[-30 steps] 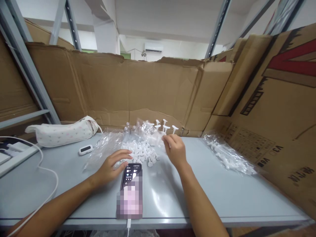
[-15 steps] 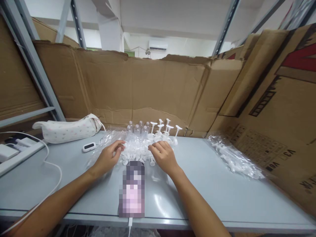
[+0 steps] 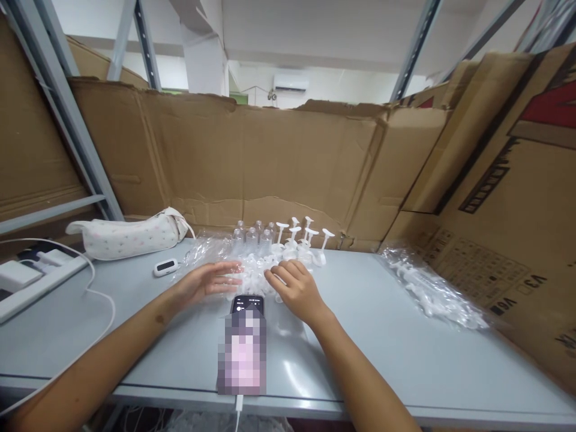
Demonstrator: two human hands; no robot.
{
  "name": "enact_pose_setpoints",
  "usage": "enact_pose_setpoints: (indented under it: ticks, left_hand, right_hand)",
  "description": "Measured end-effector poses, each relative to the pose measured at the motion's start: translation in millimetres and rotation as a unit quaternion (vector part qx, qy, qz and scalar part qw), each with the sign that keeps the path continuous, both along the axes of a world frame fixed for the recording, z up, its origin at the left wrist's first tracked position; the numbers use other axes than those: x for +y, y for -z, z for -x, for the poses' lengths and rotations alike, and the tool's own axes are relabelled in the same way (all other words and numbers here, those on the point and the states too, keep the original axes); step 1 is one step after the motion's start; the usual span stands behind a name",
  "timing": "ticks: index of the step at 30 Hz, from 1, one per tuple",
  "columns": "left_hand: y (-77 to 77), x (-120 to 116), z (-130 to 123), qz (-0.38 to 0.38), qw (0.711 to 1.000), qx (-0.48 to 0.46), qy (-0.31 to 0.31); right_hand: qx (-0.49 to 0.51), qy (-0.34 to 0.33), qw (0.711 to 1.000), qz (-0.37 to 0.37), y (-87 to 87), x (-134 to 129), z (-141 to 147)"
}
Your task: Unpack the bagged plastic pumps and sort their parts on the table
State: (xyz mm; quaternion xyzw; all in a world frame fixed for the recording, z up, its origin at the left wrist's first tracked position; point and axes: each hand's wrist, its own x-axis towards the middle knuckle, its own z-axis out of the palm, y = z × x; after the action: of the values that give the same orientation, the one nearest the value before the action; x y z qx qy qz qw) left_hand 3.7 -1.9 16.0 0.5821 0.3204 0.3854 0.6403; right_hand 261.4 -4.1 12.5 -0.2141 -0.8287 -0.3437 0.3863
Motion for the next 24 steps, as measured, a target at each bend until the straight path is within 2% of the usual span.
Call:
enact_pose_setpoints:
  ticks: [4, 8, 13, 20, 24]
  left_hand:
    - [-0.1, -5, 1, 0.013, 0.997, 0.061, 0.052]
    - [1.2, -7, -1, -0.028, 0.993, 0.105, 0.047]
    - [2.0, -7, -5, -0.057, 0.996, 0.061, 0.012]
    - [2.2, -7, -6, -0.087, 0.996, 0.024, -0.022]
    - [6.2, 0, -2, -0.086, 0.994, -0.035, -0.06]
  right_hand:
    - [-0.018, -0.015, 1.0, -0.002, -1.9, -5, 3]
    - [-0.033, -0.027, 0.999, -0.019, -3.5, -9, 5]
    - [-0.017, 0.013, 0.999, -0.032, -4.7, -9, 6]
    - [0.014, 0.057, 0.998, 0.035, -1.9, -2, 1]
    - [0.062, 0.102, 0.992, 0.039, 0.5, 3, -5]
